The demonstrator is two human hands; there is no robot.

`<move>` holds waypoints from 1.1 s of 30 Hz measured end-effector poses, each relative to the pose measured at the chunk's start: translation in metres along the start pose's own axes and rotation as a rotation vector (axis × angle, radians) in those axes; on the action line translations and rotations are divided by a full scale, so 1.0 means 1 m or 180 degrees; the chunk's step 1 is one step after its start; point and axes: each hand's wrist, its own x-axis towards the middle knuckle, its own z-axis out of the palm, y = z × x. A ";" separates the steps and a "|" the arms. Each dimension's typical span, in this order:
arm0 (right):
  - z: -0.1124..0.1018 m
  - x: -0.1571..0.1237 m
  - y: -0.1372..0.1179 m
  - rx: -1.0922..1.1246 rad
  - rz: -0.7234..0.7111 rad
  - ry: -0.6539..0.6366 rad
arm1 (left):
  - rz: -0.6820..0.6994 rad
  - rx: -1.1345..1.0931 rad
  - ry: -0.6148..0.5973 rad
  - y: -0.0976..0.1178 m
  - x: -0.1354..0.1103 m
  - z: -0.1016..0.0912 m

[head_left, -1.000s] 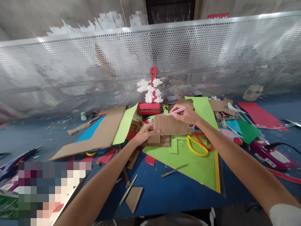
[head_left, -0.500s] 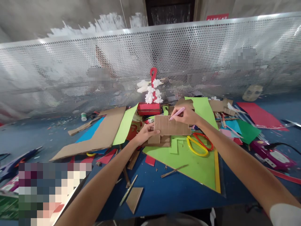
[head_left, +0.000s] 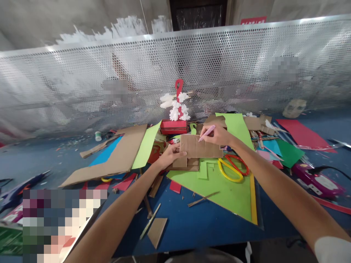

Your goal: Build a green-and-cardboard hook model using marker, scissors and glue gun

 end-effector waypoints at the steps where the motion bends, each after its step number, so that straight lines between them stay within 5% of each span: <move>1: 0.000 0.000 0.000 -0.0010 -0.0005 -0.0039 | -0.0006 0.0000 -0.0010 0.000 0.000 0.000; 10: -0.001 -0.001 -0.001 0.0030 -0.0006 -0.0067 | -0.0042 -0.0035 0.0006 0.000 -0.001 -0.001; 15: -0.002 -0.002 -0.006 0.0146 -0.0211 0.0593 | -0.0002 -0.0395 0.0261 -0.004 0.001 0.003; 20: 0.023 -0.009 -0.003 0.0115 -0.0391 0.1038 | 0.0123 -0.0819 0.0772 -0.006 0.005 0.008; 25: 0.054 -0.018 0.015 -0.0186 -0.0147 0.1262 | 0.0170 -0.0874 0.0873 -0.006 0.007 0.008; 33: 0.056 -0.016 0.017 -0.0529 -0.0281 0.1318 | 0.0199 -0.0815 0.0788 -0.009 0.006 0.007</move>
